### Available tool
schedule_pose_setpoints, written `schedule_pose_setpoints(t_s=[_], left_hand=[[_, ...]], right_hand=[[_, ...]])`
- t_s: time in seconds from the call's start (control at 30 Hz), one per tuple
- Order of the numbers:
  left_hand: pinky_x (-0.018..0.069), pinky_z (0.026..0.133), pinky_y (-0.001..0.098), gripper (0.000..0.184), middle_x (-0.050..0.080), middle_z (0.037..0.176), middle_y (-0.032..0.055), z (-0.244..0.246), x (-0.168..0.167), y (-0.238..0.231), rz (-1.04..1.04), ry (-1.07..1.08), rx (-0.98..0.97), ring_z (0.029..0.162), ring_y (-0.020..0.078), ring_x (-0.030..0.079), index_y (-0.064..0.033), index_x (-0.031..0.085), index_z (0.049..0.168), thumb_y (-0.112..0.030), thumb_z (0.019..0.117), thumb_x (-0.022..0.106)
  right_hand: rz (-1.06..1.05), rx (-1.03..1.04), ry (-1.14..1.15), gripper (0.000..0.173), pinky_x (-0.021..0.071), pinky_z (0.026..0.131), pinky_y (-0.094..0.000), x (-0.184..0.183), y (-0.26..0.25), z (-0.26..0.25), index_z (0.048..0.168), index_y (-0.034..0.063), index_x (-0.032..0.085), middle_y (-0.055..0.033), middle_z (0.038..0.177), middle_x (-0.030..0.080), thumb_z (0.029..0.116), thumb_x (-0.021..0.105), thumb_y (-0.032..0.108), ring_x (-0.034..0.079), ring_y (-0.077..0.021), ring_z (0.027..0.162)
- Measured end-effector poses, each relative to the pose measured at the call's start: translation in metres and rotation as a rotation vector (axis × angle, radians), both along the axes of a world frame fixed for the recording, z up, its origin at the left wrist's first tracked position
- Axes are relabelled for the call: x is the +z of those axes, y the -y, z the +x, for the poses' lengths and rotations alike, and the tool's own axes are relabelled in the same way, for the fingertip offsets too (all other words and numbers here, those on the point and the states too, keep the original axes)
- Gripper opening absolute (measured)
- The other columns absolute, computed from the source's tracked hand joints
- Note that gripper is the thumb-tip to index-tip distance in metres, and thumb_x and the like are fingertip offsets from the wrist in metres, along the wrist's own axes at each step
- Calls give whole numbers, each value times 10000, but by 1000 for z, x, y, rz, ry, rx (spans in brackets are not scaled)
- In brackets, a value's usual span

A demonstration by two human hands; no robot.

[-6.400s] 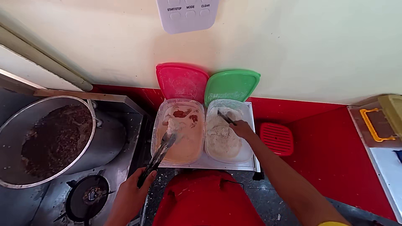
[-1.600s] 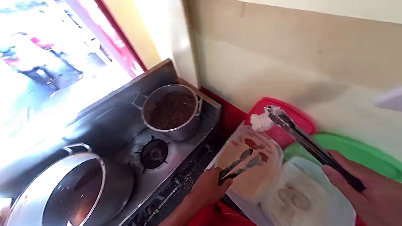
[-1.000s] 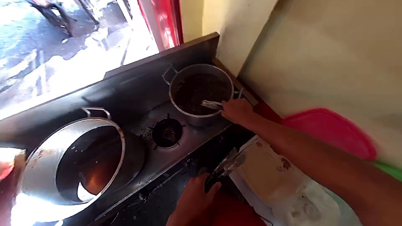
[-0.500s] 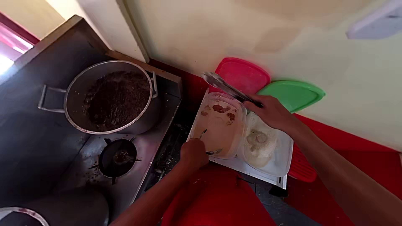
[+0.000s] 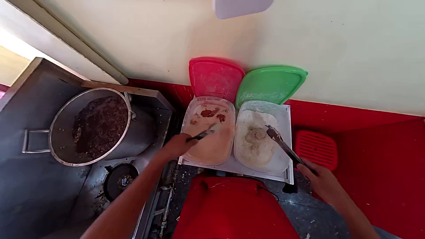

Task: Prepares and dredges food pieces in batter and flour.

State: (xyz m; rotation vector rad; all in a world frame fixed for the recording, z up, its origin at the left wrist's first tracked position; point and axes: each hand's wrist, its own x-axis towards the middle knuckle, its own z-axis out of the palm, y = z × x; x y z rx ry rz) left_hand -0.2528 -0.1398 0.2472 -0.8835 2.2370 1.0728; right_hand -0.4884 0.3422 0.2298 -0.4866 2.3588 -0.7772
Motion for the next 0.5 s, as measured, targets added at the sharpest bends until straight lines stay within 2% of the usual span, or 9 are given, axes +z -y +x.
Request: schedule_pose_setpoints(t_s=[0.07, 0.13, 0.2, 0.23, 0.3, 0.33, 0.43, 0.5], left_hand=[[533, 786, 553, 441, 672, 924, 162, 15, 19, 15, -80, 26, 5, 843, 308, 651, -47, 702, 1083, -463, 1045, 561], [536, 799, 567, 473, 678, 922, 148, 22, 26, 14, -195, 167, -55, 871, 312, 666, -72, 693, 1081, -523, 1023, 563], [542, 829, 622, 591, 695, 976, 169, 20, 25, -1, -279, 339, -136, 951, 356, 686, -70, 688, 1090, -638, 954, 592], [538, 826, 639, 654, 694, 988, 179, 15, 22, -11, -296, 401, -170, 971, 373, 684, -60, 686, 1055, -692, 899, 622], [524, 859, 664, 738, 694, 1043, 214, 0, 9, -32, -248, 483, -241, 1028, 406, 673, -15, 700, 1039, -728, 851, 651], [523, 865, 663, 747, 694, 1055, 224, -9, -1, -42, -216, 497, -272, 1037, 409, 673, 2, 704, 1039, -723, 866, 635], [515, 882, 654, 660, 684, 1067, 253, -30, -28, -61, -134, 461, -329, 1046, 419, 668, 32, 690, 1060, -609, 982, 554], [521, 834, 643, 560, 683, 997, 235, -37, -39, -67, -105, 390, -319, 982, 401, 675, 22, 681, 1004, -516, 1021, 525]], right_hand=[[6, 7, 14, 516, 501, 605, -412, -5, -10, -2, 1297, 214, 700, -15, 798, 645, 1002, 493, 583, 581, -147, 653], [9, 23, 21, 519, 496, 599, -407, -7, -11, -5, 1304, 217, 701, -16, 800, 652, 999, 500, 585, 581, -145, 651], [41, 62, 19, 533, 513, 660, -429, -8, -5, -10, 1314, 217, 693, -24, 854, 679, 998, 492, 596, 612, -155, 718], [63, 89, 18, 536, 520, 699, -448, -7, 0, -12, 1313, 217, 688, -31, 893, 690, 1000, 484, 601, 632, -165, 766], [96, 130, 35, 551, 539, 811, -497, -3, 9, -15, 1350, 197, 670, -68, 1022, 723, 1009, 488, 590, 675, -199, 905], [99, 145, 36, 561, 542, 834, -508, -2, 12, -16, 1364, 193, 666, -76, 1053, 729, 1008, 491, 590, 684, -206, 936], [71, 169, 36, 549, 540, 798, -489, -2, 19, -14, 1325, 217, 685, -52, 1002, 720, 993, 491, 609, 675, -187, 897], [65, 170, 51, 545, 537, 792, -491, -3, 19, -12, 1334, 218, 680, -55, 989, 717, 995, 500, 604, 669, -193, 881]])
